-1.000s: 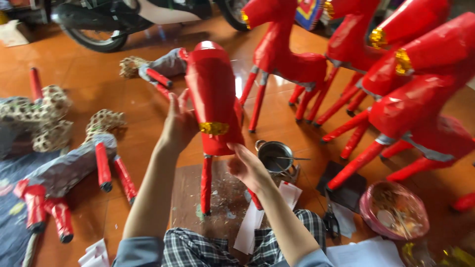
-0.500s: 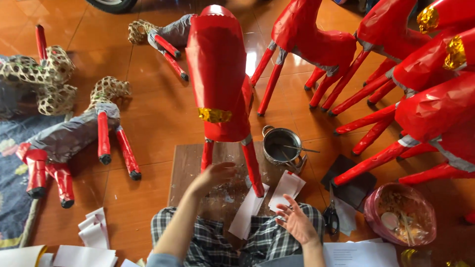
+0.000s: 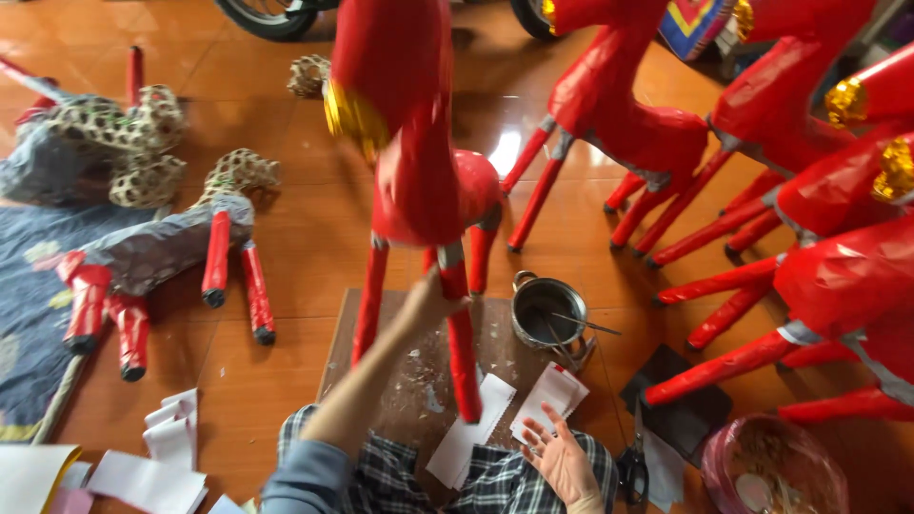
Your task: Wrapping red paper strips around a bamboo animal frame
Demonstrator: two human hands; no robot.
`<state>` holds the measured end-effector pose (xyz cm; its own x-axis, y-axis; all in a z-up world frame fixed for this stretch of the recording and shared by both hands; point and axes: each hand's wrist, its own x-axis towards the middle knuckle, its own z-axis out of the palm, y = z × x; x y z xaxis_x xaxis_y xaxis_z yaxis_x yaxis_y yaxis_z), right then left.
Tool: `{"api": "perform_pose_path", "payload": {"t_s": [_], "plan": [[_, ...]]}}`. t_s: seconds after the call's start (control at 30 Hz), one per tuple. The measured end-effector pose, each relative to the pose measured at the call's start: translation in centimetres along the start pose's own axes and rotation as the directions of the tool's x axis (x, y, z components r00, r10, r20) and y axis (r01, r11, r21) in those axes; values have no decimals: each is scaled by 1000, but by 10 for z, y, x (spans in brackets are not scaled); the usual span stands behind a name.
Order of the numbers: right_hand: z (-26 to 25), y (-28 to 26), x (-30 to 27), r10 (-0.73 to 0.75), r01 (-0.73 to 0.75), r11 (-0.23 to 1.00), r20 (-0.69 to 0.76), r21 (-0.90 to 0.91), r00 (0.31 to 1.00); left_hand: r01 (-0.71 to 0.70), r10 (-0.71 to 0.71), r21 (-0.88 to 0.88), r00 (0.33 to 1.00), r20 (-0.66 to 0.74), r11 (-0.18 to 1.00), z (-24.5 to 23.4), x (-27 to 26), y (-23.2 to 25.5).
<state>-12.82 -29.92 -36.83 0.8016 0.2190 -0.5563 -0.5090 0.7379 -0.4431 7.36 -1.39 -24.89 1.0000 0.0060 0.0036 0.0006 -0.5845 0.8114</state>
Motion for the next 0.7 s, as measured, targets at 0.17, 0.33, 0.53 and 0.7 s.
{"api": "perform_pose_path", "payload": {"t_s": [0.17, 0.33, 0.53, 0.7], "plan": [[38, 1, 1, -32, 28, 994, -45, -103, 998, -51, 21, 92, 953, 303, 994, -158, -56, 87], [65, 31, 19, -138, 168, 874, 98, -456, 986, 48, 66, -194, 836, 545, 980, -211, -99, 79], [93, 78, -8, 14, 227, 737, 350, -637, 937, 93, 178, -360, 739, 650, 928, -237, -109, 41], [83, 107, -33, -56, 163, 849, 221, -502, 974, 346, -17, -336, 717, 696, 876, -232, -80, -16]]}}
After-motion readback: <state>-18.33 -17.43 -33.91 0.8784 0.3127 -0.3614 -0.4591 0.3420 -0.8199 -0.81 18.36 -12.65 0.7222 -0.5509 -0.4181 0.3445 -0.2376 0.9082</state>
